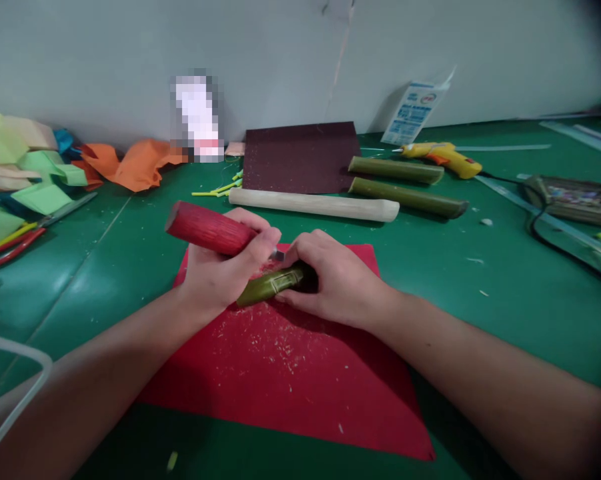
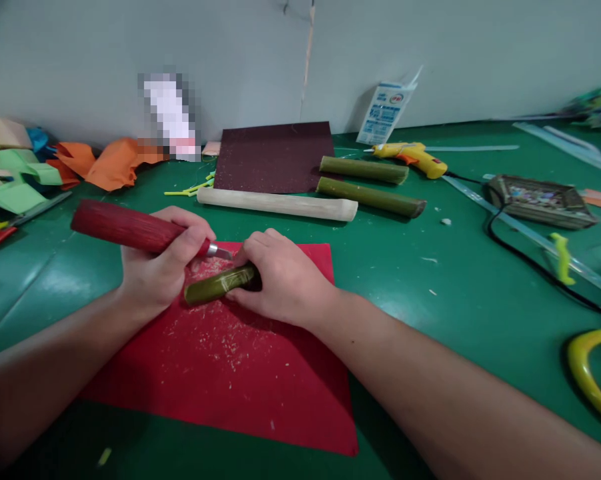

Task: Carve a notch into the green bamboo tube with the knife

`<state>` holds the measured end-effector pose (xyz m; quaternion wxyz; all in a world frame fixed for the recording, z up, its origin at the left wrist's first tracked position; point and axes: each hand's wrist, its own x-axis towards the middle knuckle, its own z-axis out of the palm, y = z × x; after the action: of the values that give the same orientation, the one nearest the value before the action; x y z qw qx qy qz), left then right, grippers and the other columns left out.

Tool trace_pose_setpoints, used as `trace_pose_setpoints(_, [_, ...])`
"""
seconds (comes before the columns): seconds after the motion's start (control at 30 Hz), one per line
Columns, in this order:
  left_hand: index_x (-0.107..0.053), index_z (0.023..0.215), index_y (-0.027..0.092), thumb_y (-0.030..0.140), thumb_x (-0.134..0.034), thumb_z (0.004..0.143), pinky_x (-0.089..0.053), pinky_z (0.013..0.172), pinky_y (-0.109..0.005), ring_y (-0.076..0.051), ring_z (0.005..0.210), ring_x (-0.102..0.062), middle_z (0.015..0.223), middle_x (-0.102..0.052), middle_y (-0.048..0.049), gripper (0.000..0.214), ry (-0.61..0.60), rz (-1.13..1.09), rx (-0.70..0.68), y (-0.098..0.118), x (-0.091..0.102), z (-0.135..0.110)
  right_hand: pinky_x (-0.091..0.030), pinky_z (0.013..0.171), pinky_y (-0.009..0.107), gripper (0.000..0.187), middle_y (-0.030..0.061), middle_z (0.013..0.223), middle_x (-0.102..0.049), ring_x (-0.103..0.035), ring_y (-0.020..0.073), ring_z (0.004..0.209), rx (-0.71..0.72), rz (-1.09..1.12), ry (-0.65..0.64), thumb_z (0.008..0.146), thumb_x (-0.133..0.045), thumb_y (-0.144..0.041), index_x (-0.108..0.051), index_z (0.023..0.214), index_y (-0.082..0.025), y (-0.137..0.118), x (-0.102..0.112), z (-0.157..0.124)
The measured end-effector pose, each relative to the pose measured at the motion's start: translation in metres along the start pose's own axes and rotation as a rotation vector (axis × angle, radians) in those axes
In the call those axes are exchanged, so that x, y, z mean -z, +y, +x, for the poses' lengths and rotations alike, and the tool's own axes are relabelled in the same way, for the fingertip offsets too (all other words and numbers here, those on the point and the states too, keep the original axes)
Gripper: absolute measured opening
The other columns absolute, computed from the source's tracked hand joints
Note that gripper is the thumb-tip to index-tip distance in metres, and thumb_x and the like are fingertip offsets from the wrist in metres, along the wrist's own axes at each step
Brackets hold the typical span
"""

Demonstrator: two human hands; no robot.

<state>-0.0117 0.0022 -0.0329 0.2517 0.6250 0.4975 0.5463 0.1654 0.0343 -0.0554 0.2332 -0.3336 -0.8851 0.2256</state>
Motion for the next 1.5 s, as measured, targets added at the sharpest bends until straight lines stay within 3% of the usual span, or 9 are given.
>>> trace_pose_setpoints(0.13, [-0.062, 0.072, 0.022, 0.029, -0.062, 0.086, -0.048, 0.061, -0.025, -0.013, 0.067, -0.060, 0.071, -0.063, 0.0011, 0.015, 0.098, -0.003, 0.004, -0.001, -0.001, 0.000, -0.040, 0.077, 0.035, 0.022, 0.0073, 0.090, -0.063, -0.050, 0.0219, 0.084, 0.005, -0.043, 0.003, 0.079, -0.069, -0.035, -0.061, 0.089, -0.017, 0.000, 0.000, -0.002])
trace_pose_setpoints(0.27, [-0.061, 0.068, 0.021, 0.034, -0.065, 0.084, -0.045, 0.053, -0.023, -0.011, 0.060, -0.056, 0.065, -0.060, 0.0016, 0.021, 0.116, -0.044, 0.071, -0.002, -0.003, 0.001, -0.041, 0.079, 0.036, 0.021, 0.0081, 0.092, -0.060, -0.049, 0.0225, 0.087, 0.044, -0.051, 0.006, 0.072, -0.066, -0.021, -0.061, 0.092, -0.016, -0.001, 0.000, -0.003])
trace_pose_setpoints(0.43, [-0.063, 0.069, 0.020, 0.042, -0.066, 0.084, -0.043, 0.048, -0.022, -0.009, 0.049, -0.049, 0.060, -0.056, 0.0027, 0.026, -0.047, -0.219, 0.155, -0.003, 0.000, 0.005, -0.041, 0.077, 0.032, 0.021, 0.0054, 0.092, -0.057, -0.049, 0.0203, 0.088, 0.015, 0.046, -0.034, 0.070, -0.067, -0.015, -0.058, 0.088, -0.018, -0.001, 0.002, -0.003])
trace_pose_setpoints(0.73, [-0.067, 0.076, 0.021, 0.036, -0.071, 0.079, -0.046, 0.053, -0.023, -0.012, 0.061, -0.058, 0.075, -0.067, -0.0013, 0.015, -0.277, -0.053, 0.065, -0.005, 0.007, 0.000, -0.038, 0.070, 0.030, 0.017, 0.0023, 0.085, -0.055, -0.048, 0.0172, 0.080, -0.014, 0.065, -0.038, 0.075, -0.069, -0.021, -0.053, 0.078, -0.020, 0.002, 0.001, -0.001])
trace_pose_setpoints(0.97, [-0.064, 0.075, 0.021, 0.029, -0.069, 0.080, -0.047, 0.057, -0.023, -0.013, 0.068, -0.060, 0.075, -0.066, 0.0002, 0.011, -0.156, 0.017, 0.041, 0.000, 0.002, -0.002, -0.034, 0.064, 0.029, 0.022, 0.0022, 0.081, -0.054, -0.044, 0.0162, 0.074, -0.024, -0.073, 0.033, 0.074, -0.069, -0.025, -0.049, 0.079, -0.020, 0.003, -0.005, -0.002])
trace_pose_setpoints(1.13, [-0.065, 0.075, 0.021, 0.028, -0.066, 0.083, -0.046, 0.056, -0.024, -0.013, 0.068, -0.061, 0.076, -0.066, 0.0001, 0.010, -0.061, -0.013, 0.086, -0.002, -0.003, -0.011, -0.036, 0.066, 0.032, 0.022, 0.0049, 0.084, -0.058, -0.047, 0.0181, 0.075, -0.099, -0.123, -0.002, 0.077, -0.066, -0.035, -0.056, 0.086, -0.018, -0.006, -0.003, -0.005])
trace_pose_setpoints(1.3, [-0.064, 0.072, 0.022, 0.038, -0.061, 0.087, -0.043, 0.047, -0.023, -0.010, 0.050, -0.054, 0.058, -0.057, 0.0031, 0.023, 0.089, -0.095, 0.095, -0.011, -0.005, -0.011, -0.040, 0.069, 0.035, 0.018, 0.0083, 0.083, -0.062, -0.052, 0.0219, 0.078, -0.107, -0.225, -0.004, 0.076, -0.058, -0.030, -0.062, 0.086, -0.015, -0.019, 0.001, -0.007])
trace_pose_setpoints(1.37, [-0.063, 0.072, 0.021, 0.042, -0.059, 0.089, -0.041, 0.041, -0.021, -0.008, 0.043, -0.051, 0.052, -0.053, 0.0048, 0.026, 0.145, -0.187, 0.109, -0.015, -0.006, -0.009, -0.041, 0.066, 0.035, 0.025, 0.0084, 0.087, -0.067, -0.056, 0.0232, 0.079, -0.138, -0.211, -0.035, 0.074, -0.058, -0.029, -0.064, 0.094, -0.015, -0.023, 0.003, -0.008])
trace_pose_setpoints(1.5, [-0.065, 0.068, 0.020, 0.044, -0.058, 0.090, -0.031, 0.031, -0.020, -0.007, 0.036, -0.047, 0.049, -0.053, 0.0038, 0.033, 0.267, -0.316, -0.007, -0.020, -0.008, -0.004, -0.040, 0.059, 0.031, 0.054, 0.0053, 0.096, -0.073, -0.063, 0.0232, 0.078, -0.208, -0.140, -0.099, 0.080, -0.060, -0.035, -0.056, 0.132, -0.023, -0.030, 0.006, -0.009])
